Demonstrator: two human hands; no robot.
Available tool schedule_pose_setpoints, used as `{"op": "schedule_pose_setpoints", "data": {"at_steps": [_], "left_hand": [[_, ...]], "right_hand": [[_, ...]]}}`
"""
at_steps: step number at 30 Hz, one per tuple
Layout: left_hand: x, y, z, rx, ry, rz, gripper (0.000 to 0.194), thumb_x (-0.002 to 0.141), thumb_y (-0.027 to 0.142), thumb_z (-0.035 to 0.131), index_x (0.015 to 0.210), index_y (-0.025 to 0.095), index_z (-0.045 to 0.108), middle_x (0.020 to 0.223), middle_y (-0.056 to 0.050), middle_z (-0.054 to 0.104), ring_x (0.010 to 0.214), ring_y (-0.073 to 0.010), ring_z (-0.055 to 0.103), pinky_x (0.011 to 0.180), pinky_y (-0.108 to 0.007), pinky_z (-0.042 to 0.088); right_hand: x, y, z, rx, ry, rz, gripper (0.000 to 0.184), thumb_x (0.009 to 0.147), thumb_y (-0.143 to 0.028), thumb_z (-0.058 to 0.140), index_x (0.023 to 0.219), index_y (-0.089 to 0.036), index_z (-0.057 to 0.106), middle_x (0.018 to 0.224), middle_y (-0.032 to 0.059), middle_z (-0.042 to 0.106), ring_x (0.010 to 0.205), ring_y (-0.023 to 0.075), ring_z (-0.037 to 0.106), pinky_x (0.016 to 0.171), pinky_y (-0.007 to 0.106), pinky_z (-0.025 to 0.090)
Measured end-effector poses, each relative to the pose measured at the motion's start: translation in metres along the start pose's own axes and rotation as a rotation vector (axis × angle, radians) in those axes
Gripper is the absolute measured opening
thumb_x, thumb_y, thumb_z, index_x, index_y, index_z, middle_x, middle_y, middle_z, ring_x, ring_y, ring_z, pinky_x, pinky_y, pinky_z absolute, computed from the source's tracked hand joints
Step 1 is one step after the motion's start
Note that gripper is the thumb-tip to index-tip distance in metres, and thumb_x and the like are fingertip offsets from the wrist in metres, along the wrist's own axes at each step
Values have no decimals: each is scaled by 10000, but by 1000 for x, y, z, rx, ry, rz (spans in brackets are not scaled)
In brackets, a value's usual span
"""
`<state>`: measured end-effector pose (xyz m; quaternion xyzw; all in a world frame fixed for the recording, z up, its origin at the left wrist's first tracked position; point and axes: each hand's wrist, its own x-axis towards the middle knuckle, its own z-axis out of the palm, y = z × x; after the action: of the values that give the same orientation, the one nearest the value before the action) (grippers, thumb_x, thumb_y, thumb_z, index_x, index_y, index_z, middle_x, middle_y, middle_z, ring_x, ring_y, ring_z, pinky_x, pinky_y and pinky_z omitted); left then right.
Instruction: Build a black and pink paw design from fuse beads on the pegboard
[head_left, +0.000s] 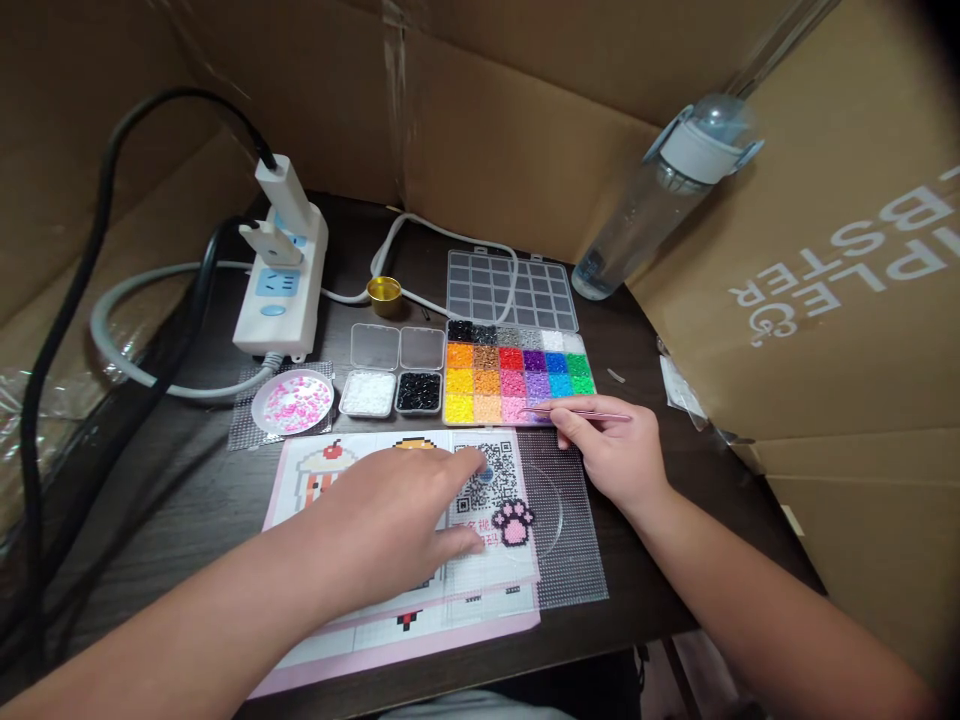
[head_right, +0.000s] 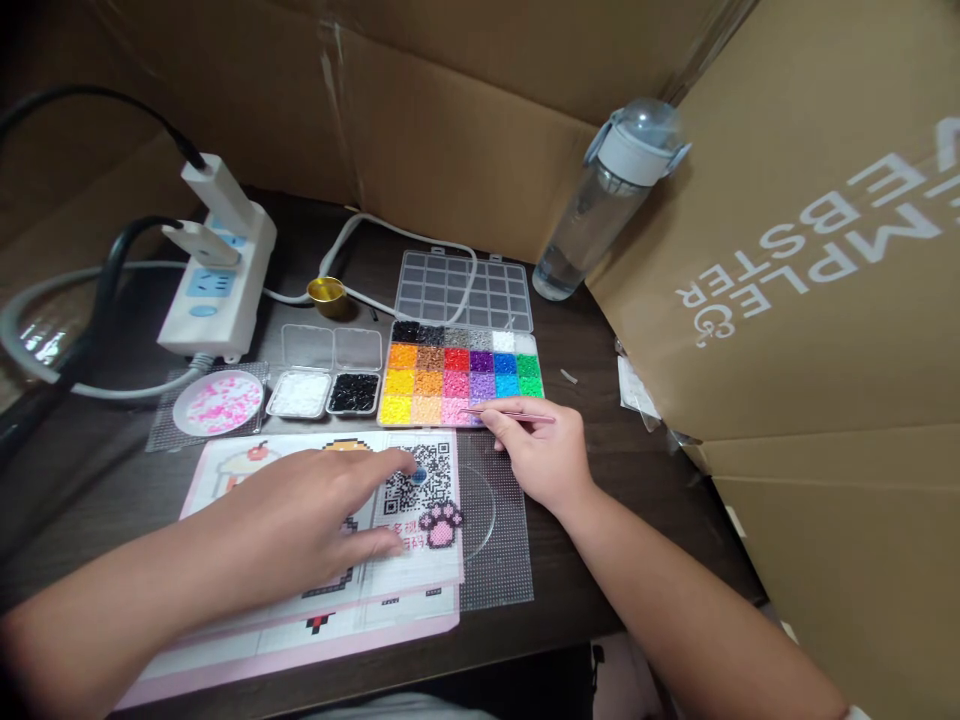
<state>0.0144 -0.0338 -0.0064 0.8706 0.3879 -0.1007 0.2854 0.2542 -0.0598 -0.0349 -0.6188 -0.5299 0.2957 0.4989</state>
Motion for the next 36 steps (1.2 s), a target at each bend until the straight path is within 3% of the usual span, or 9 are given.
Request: {"op": "schedule_pose_setpoints", "data": {"at_steps": [9, 12, 16, 20, 36], "left_hand": [[2, -2, 2, 28, 0, -8, 520, 877, 519, 664, 1330, 266, 633, 1151, -124, 766, 1035, -365, 721, 791, -436, 543], [2, -1, 2, 38, 4, -2, 511, 880, 520, 663, 1325, 270, 634, 1138, -119, 769, 1025, -356, 723, 770, -414, 533], [2, -2, 2, 37, 17, 16, 507, 871, 547, 666, 1297, 272, 650, 1149, -110, 768, 1026, -355, 719, 759, -406, 526], [3, -2, 2, 22, 20, -3, 515, 859, 529, 677, 1297, 258, 658, 1091, -108, 768, 1009, -357, 717, 759, -413, 524], [4, -4, 4, 46, 20, 2, 589, 860, 590, 642, 1354, 270, 627, 1157, -112, 764, 1001, -346, 705, 731, -387, 499]], "right_hand": [[-14, -3, -22, 224, -8, -52, 78, 877, -227, 785, 888, -255, 858, 807, 41, 819, 554, 121, 624, 569, 284, 547], [-34, -12, -33, 265, -88, -43, 120, 888, -203, 775, 831, -279, 848, 853, 35, 833, 605, 158, 685, 658, 343, 607], [-65, -18, -38, 124, -250, -42, 257, 887, -90, 733, 854, -317, 848, 859, 4, 844, 759, 202, 784, 711, 337, 628], [-83, -9, -34, 120, -289, -152, 301, 864, -28, 722, 970, -280, 845, 912, 27, 850, 738, 195, 775, 698, 340, 603], [-84, -2, -31, 68, -292, -181, 226, 868, -54, 723, 942, -234, 838, 905, 67, 848, 732, 222, 780, 676, 368, 601]]}}
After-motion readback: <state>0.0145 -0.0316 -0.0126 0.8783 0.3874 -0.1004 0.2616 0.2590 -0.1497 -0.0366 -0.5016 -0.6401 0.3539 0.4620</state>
